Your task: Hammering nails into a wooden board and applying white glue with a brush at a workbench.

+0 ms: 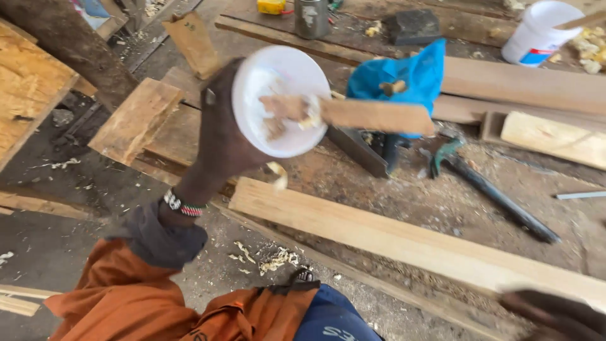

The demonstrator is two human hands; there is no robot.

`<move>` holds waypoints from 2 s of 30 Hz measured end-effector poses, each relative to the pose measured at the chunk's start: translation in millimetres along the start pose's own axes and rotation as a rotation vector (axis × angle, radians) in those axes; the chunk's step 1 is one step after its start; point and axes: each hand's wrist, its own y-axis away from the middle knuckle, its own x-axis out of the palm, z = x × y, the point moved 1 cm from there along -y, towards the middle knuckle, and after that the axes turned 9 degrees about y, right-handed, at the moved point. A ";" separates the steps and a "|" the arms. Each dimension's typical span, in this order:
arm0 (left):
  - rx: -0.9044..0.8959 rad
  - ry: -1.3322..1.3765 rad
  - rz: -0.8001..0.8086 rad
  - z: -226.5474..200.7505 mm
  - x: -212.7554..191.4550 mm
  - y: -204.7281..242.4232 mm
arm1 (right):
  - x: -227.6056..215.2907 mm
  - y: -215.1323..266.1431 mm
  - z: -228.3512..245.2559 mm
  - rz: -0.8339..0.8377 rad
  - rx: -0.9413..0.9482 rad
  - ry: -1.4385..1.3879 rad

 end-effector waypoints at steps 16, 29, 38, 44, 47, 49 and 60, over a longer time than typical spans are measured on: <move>0.183 0.422 0.223 -229.6 138.7 4.2 | -79.8 45.3 27.6 0.030 -0.172 0.735; 0.376 0.776 0.417 -349.5 250.4 -14.4 | -183.6 107.7 0.5 -0.194 -0.082 0.953; 0.439 0.979 0.471 -411.0 287.4 -16.3 | -207.2 136.3 -19.1 -0.109 -0.243 1.243; 0.442 0.958 0.401 -445.9 307.4 -8.0 | -210.9 162.3 -43.8 -0.230 0.005 0.837; 0.445 0.949 0.425 -456.7 316.4 -8.0 | -208.4 182.3 -65.8 -0.244 0.207 0.746; 0.419 0.912 0.453 -460.0 326.4 -8.0 | -209.3 193.0 -85.4 -0.195 0.544 0.485; 0.199 0.837 0.381 -476.2 398.6 -31.6 | -243.9 160.8 -166.7 -0.263 1.334 -0.402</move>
